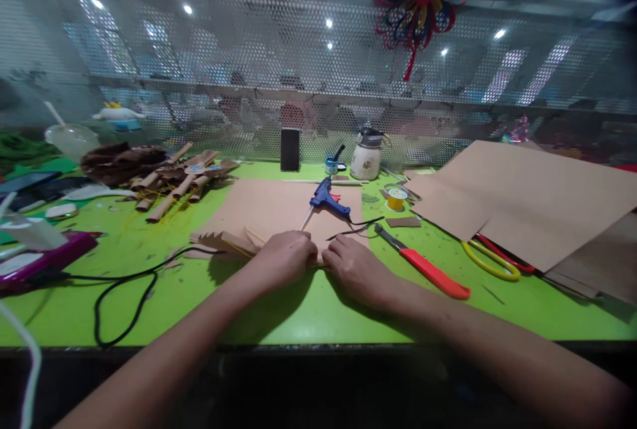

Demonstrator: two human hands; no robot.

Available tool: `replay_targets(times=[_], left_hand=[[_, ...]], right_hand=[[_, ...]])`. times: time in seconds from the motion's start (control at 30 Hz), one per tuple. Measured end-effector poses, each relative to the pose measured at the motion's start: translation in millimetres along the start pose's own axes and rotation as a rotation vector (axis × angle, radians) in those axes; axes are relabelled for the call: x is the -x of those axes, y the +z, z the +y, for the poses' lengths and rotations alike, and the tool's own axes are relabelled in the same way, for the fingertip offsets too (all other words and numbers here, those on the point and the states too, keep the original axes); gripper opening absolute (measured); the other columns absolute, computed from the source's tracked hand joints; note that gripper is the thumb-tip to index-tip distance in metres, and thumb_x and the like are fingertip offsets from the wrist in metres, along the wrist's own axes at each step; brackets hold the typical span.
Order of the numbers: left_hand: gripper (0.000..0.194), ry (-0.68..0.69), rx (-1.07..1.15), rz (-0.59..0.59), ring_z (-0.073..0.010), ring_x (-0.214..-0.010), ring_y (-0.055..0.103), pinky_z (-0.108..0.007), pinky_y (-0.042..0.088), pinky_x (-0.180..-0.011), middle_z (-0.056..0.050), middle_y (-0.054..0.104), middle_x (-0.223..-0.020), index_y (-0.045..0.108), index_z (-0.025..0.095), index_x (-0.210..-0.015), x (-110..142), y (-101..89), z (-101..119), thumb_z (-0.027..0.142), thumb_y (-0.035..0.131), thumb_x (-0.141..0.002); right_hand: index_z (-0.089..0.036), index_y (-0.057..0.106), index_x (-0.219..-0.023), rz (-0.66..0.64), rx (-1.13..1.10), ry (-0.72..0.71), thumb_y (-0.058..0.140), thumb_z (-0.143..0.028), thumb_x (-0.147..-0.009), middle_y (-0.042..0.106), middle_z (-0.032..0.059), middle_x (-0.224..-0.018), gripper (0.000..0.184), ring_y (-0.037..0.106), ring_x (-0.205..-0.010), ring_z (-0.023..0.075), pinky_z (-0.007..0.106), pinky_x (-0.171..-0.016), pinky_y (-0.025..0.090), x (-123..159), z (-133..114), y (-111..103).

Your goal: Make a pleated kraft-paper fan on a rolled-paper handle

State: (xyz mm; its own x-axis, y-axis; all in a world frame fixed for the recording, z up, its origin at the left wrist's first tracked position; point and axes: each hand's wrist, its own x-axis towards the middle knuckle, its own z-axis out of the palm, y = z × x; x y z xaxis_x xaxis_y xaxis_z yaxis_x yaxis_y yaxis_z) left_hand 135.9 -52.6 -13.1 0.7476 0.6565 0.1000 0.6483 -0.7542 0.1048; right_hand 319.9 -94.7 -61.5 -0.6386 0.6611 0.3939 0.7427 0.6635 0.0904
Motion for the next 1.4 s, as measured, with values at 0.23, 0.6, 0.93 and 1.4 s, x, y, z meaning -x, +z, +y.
replay_targets(times=[0.23, 0.6, 0.93, 1.4], left_hand=[[0.022, 0.032, 0.036, 0.070, -0.0206, -0.073, 0.059, -0.030, 0.041, -0.067, -0.011, 0.066, -0.081, 0.070, 0.014, -0.078, 4.2, -6.0, 8.7, 0.012, 0.049, -0.085], [0.032, -0.537, 1.440, 0.350, -0.0219, -0.079, 0.068, -0.036, 0.056, -0.073, -0.011, 0.073, -0.090, 0.070, 0.013, -0.104, 43.0, 19.2, 59.0, 0.035, 0.064, -0.081], [0.024, -0.524, 1.728, 0.786, -0.0171, -0.079, 0.066, -0.026, 0.051, -0.080, -0.006, 0.074, -0.081, 0.076, 0.014, -0.085, 57.0, 11.3, 80.8, 0.033, 0.077, -0.071], [0.025, -0.611, 2.006, 0.824, -0.0103, -0.066, 0.058, -0.016, 0.047, -0.058, -0.001, 0.065, -0.068, 0.072, 0.012, -0.071, 98.9, 5.0, 87.2, 0.027, 0.086, -0.057]], right_hand=[[-0.013, 0.060, -0.085, -0.010, -0.137, 0.063, 0.046, -0.022, -0.097, 0.056, 0.0086, -0.083, 0.020, 0.046, -0.078, 0.0186, 0.029, -0.065, 0.037, -4.1, 10.6, 1.8], [-0.015, 0.057, -0.095, 0.291, -0.364, 0.241, 0.047, -0.012, -0.092, 0.057, 0.0085, -0.088, 0.011, 0.050, -0.084, 0.0209, 0.033, -0.074, 0.043, -4.1, -10.8, -31.8], [-0.015, 0.055, -0.094, 0.365, -0.264, 0.198, 0.040, -0.009, -0.093, 0.054, 0.0099, -0.087, 0.016, 0.045, -0.083, 0.0228, 0.035, -0.071, 0.041, -0.2, -75.5, -53.9], [-0.017, 0.055, -0.092, 0.412, -0.417, 0.318, 0.049, -0.018, -0.094, 0.060, 0.0063, -0.085, 0.007, 0.052, -0.078, 0.0203, 0.033, -0.071, 0.043, 7.2, -130.3, -63.3]])
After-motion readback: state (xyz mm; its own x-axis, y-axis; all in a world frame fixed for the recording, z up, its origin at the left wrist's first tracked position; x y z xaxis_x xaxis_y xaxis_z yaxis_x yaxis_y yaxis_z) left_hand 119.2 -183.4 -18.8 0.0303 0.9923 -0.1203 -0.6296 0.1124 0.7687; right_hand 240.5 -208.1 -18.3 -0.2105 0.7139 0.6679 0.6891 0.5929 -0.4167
